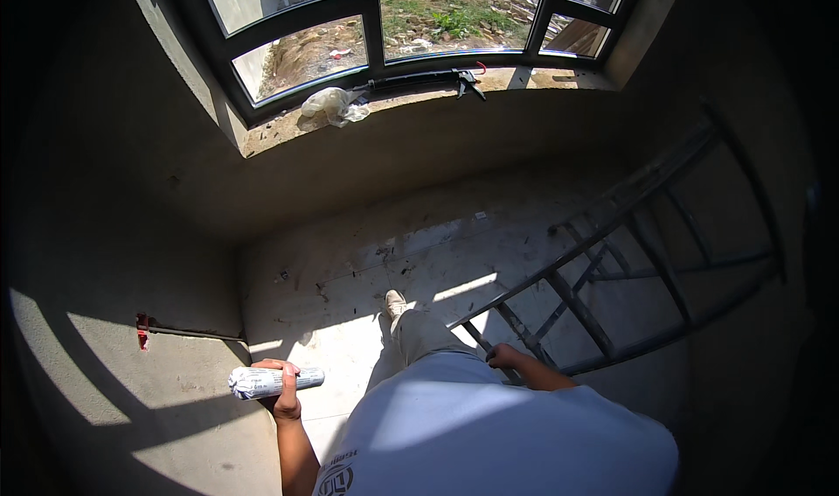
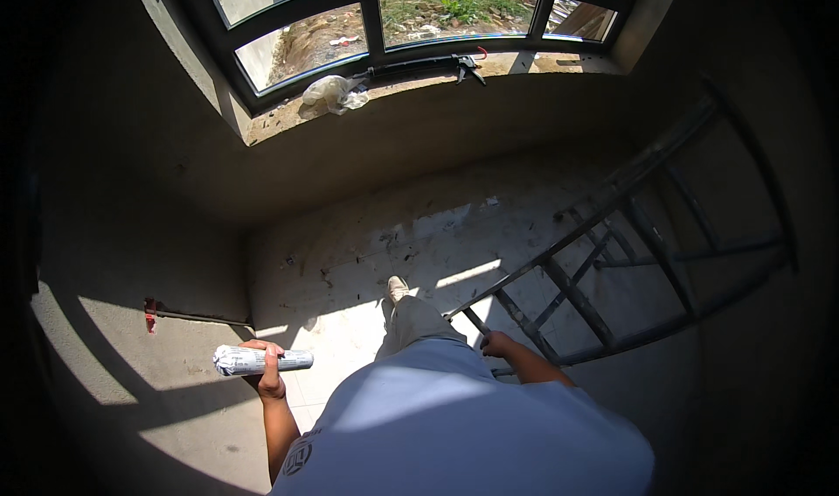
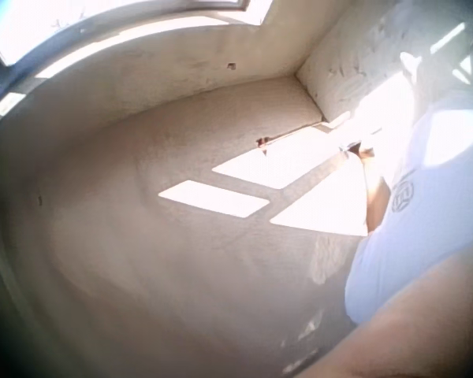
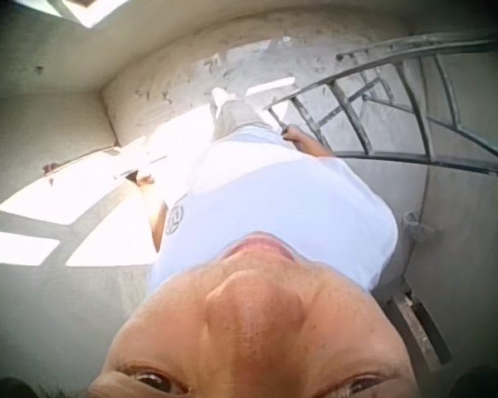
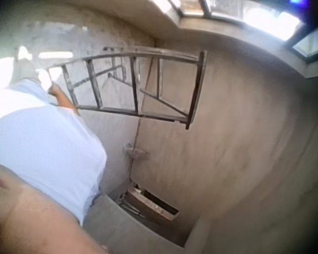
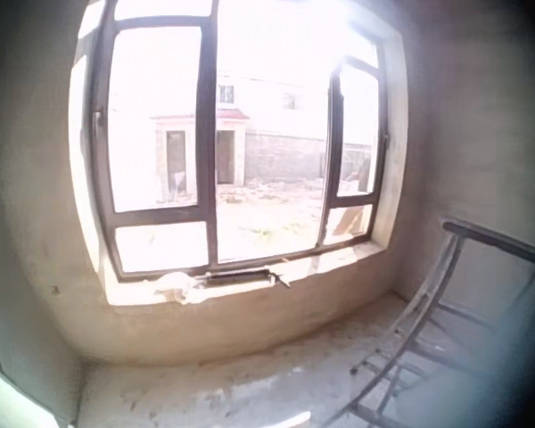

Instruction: The person applies sealant along the edges of a window frame using a caulking gun. They retrieve a new sealant cartridge, cut the tip, and reload the gun before continuing to apply sealant to different sections of the frame.

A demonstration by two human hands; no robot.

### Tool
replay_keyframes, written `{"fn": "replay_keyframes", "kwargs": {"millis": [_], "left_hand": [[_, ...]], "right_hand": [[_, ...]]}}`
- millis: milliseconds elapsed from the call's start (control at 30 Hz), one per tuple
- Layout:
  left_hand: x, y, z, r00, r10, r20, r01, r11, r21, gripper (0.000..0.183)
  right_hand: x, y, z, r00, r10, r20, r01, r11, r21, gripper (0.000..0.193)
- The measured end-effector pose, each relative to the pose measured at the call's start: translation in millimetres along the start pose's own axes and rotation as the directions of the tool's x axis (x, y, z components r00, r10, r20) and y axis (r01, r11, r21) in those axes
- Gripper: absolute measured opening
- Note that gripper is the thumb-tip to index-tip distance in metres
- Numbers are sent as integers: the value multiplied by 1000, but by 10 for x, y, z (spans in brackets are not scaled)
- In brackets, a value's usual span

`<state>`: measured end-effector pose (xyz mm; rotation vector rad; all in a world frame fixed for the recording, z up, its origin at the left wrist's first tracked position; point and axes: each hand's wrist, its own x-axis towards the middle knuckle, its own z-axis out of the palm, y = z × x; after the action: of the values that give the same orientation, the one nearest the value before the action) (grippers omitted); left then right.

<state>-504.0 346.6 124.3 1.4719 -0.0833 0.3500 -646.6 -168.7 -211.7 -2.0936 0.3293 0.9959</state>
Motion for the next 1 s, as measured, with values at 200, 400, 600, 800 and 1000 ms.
{"fn": "replay_keyframes", "kwargs": {"millis": [200, 400, 600, 800, 1000], "left_hand": [[1357, -412, 276, 997, -8, -81, 16, 994, 104, 25], [2728, -699, 731, 999, -22, -39, 26, 994, 107, 22], [3804, -1143, 1296, 974, -136, 178, 142, 990, -16, 29], [4916, -1799, 1751, 946, -97, 310, 139, 984, -115, 26], [5915, -2365, 2210, 862, -142, 486, 180, 983, -32, 20]], "right_hand": [[1393, -800, -699, 985, 131, 113, -108, 975, -192, 23], [2458, -2270, -2369, 983, -118, -138, 75, 955, -287, 24], [2677, -4377, -3481, 891, -411, -192, 431, 899, 75, 25], [2774, -5212, -3592, 847, -415, -332, 428, 903, -36, 22], [2799, -5761, -3735, 832, -399, -384, 413, 909, -51, 30]]}}
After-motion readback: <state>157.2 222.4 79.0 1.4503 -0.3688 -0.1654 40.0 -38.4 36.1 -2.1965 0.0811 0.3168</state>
